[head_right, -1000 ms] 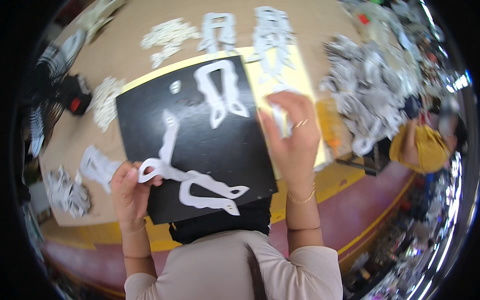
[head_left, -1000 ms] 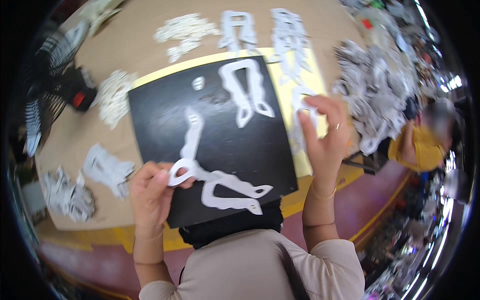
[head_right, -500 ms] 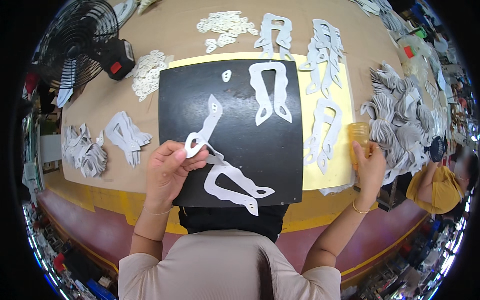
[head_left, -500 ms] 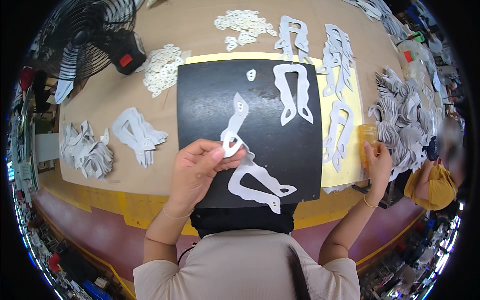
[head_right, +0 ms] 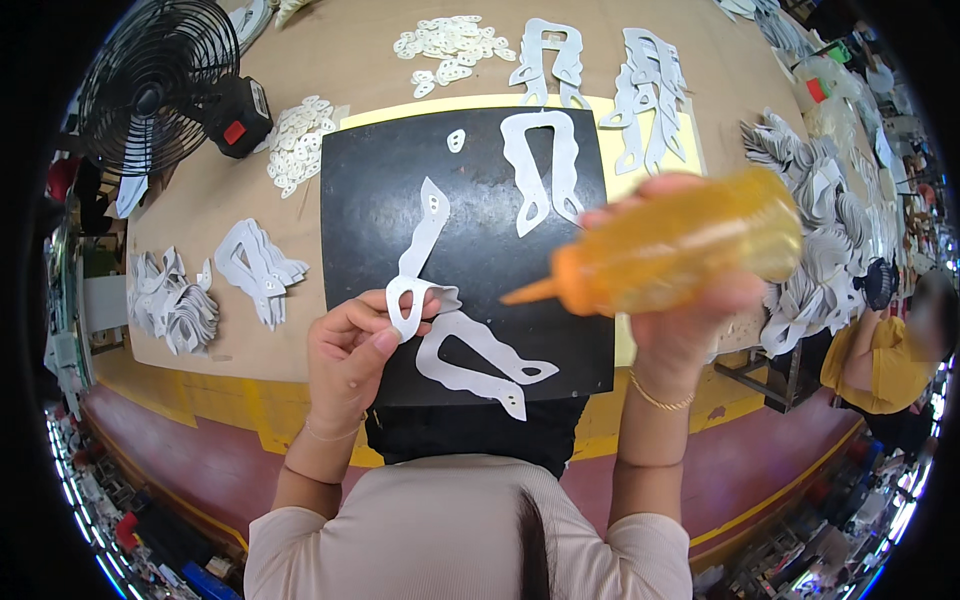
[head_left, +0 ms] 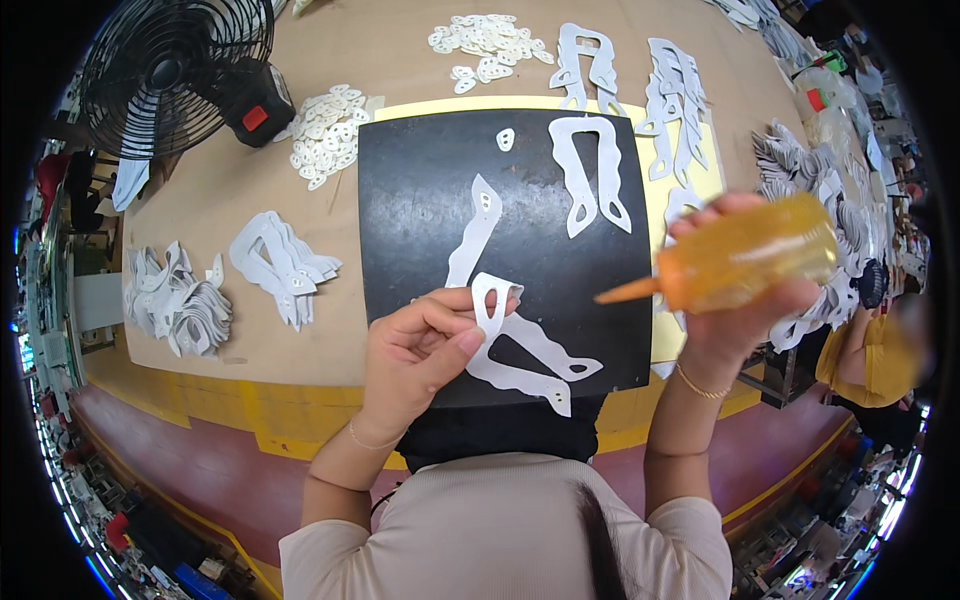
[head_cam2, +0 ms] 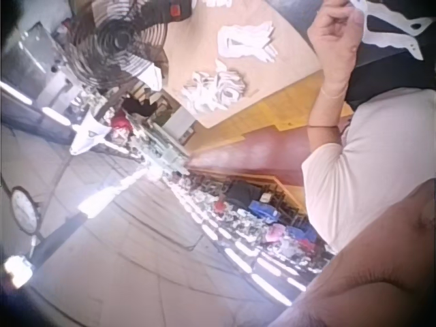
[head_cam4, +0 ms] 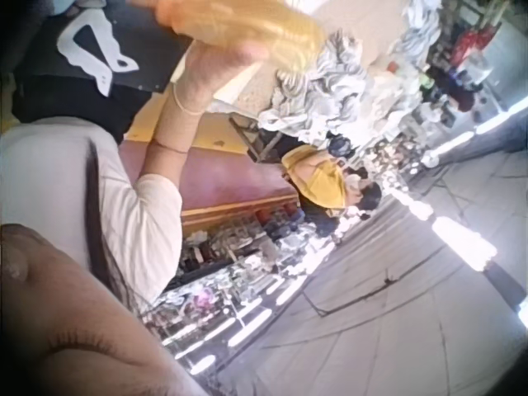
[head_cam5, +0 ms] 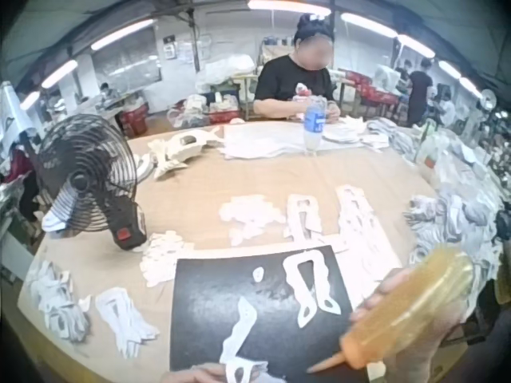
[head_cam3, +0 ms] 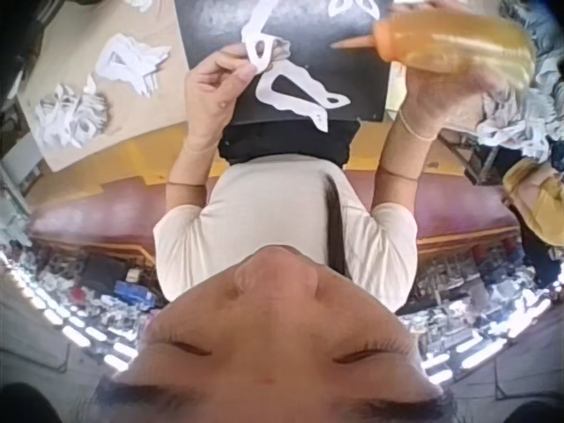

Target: The person assembles small white plastic components on a black work surface. They apply glue from a yellow squeeze bottle to the parts, then press them together to form larger pieces. The process is repeated for several units, with finished assemblies set aside on the table.

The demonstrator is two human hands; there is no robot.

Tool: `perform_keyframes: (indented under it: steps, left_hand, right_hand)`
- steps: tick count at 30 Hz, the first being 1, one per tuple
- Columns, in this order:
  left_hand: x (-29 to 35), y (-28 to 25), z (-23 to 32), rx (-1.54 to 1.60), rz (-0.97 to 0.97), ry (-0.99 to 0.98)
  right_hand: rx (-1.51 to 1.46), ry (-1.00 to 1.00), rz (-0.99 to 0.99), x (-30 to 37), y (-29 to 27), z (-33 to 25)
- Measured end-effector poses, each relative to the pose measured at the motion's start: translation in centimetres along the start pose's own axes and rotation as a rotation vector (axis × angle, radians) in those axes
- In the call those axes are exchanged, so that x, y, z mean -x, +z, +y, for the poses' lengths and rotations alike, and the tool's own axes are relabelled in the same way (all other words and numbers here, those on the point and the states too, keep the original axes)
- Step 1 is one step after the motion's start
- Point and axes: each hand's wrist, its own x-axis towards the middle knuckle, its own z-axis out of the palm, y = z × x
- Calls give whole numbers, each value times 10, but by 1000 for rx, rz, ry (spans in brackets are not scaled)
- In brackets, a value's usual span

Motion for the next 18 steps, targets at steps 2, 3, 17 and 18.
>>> perform_keyframes:
  steps: [2, 3, 17, 18]
  left_hand:
    - [4, 3, 3, -56, 32, 3]
    - [4, 3, 2, -65, 25, 8]
    - [9, 3, 2, -238, -9, 131]
    - [9, 4, 2, -239, -4, 136]
  right_hand:
    - [95, 44, -94, -8, 28, 8]
    - [138, 43, -121, -13, 39, 11]
    - [144, 6, -189, -41, 59, 41]
    - [147, 8, -195, -42, 59, 41]
